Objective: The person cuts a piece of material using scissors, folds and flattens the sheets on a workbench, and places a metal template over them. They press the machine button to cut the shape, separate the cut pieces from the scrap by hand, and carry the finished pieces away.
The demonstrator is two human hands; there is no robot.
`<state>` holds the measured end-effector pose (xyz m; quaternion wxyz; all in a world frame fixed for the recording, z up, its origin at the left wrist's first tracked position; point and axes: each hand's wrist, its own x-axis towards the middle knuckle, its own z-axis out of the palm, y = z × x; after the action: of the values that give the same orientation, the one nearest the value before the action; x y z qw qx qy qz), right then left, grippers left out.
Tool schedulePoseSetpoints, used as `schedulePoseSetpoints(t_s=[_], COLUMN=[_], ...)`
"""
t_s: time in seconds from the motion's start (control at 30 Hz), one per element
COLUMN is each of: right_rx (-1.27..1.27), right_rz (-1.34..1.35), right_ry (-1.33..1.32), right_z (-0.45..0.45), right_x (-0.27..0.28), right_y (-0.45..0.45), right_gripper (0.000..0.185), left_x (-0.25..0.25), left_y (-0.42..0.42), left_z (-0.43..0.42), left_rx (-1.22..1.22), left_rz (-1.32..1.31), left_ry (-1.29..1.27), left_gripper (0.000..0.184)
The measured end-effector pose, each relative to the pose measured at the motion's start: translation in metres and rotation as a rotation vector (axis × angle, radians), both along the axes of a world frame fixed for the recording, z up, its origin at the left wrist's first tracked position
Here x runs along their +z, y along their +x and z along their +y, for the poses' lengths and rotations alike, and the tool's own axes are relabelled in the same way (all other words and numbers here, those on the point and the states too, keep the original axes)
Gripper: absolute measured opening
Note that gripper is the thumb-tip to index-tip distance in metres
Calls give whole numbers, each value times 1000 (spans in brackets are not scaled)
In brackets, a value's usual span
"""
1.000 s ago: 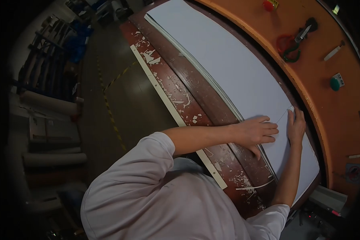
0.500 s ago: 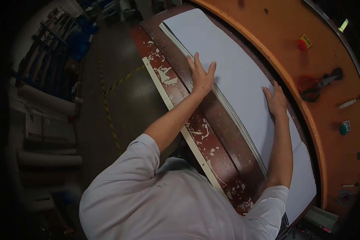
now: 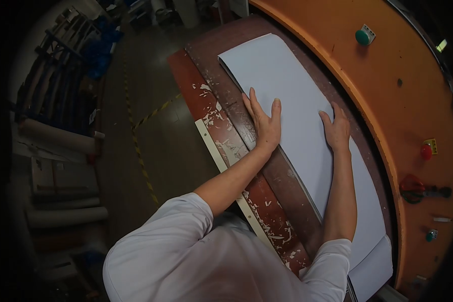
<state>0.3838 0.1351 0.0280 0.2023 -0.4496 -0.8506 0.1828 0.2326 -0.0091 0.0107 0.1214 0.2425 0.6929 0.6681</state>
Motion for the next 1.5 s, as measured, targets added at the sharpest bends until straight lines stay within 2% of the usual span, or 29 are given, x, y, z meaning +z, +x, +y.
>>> schedulePoseSetpoints(t_s=[0.17, 0.27, 0.33, 0.37, 0.47, 0.53, 0.57, 0.67, 0.7, 0.77, 1.0, 1.13, 1.17, 1.2, 1.27, 1.5], right_rx=[16, 25, 25, 49, 107, 127, 127, 122, 124, 125, 100, 108, 115, 117, 127, 120], right_rz=[-42, -75, -110, -110, -134, -190, -202, -211, -210, -214, -220, -223, -210, -199, -193, -67], right_ry=[15, 36, 71, 112, 176, 143, 248, 242, 239, 235, 208, 213, 218, 218, 213, 157], right_z=[1, 3, 7, 9, 0, -8, -7, -9, -9, -10, -11, -9, -9, -8, -7, -10], right_x=[6, 6, 5, 5, 5, 0, -12, -10, -9, -9, -9, -11, -11, -11, -13, -21], right_y=[-3, -5, -15, -24, -58, -76, -77, -76, -77, -76, -76, -75, -75, -75, -73, -67], right_gripper=[58, 61, 63, 64, 64, 62, 58, 57, 57, 58, 58, 59, 59, 59, 58, 63], left_x=[2, 1, 6, 2, 4, 11, 12, -11, -15, -21, 35, 30, 26, 15, -11, -10], left_y=[-3, -11, -34, -52, -103, -135, -148, -177, -175, -175, -182, -202, -209, -215, -220, -222], left_z=[-3, -7, -7, -4, 2, 4, 4, -2, -3, -1, 21, 83, 94, 102, 103, 102], left_rx=[-45, -46, -29, -14, 30, -51, -96, -262, -199, -193, -321, -428, -510, -530, -516, -544], left_rz=[-40, -5, 111, 256, 736, 924, 1016, 820, 914, 893, 1057, 1206, 1175, 1126, 1127, 1217], left_ry=[-7, -19, -40, -168, -292, -447, -526, -658, -628, -612, -816, -401, -469, -663, -708, -737], left_gripper=[88, 89, 91, 90, 71, 61, 57, 50, 48, 47, 49, 54, 60, 64, 65, 61])
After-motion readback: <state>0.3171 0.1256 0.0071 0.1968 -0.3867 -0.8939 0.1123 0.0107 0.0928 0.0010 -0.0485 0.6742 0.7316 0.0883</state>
